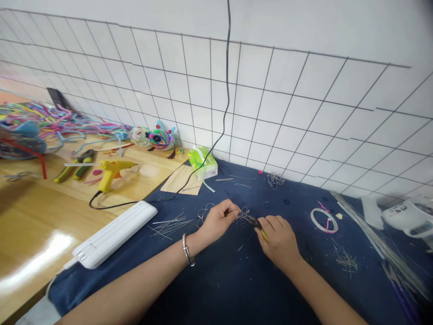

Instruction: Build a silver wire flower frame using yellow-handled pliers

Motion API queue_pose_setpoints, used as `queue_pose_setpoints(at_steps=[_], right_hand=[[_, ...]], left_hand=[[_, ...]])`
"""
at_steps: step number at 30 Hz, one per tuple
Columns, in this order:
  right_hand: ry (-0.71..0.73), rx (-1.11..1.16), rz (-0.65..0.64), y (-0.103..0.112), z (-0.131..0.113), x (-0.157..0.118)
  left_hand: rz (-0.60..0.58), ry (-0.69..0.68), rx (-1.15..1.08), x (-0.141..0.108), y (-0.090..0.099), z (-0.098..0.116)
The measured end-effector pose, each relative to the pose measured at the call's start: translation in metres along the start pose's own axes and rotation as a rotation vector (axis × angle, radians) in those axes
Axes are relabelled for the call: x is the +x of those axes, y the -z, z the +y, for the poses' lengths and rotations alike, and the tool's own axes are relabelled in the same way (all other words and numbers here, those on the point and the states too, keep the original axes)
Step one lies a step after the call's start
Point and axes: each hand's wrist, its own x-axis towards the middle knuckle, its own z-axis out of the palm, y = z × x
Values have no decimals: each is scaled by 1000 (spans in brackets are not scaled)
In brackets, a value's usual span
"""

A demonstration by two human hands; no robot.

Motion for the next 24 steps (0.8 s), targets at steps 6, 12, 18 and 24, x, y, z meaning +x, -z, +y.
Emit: queue_pose_setpoints(at_steps=[6,12,18,24], right_hand=[[44,-47,-9,4,0,0],[79,-88,-19,6,0,0],[88,-68,13,5,2,0],[95,-99,-6,6,2,-1]], left_hand=[[-10,14,6,0,1,0],[-41,9,6,0,1,0],[-64,-17,5,0,5,5],[-78,-23,2,1,7,8]])
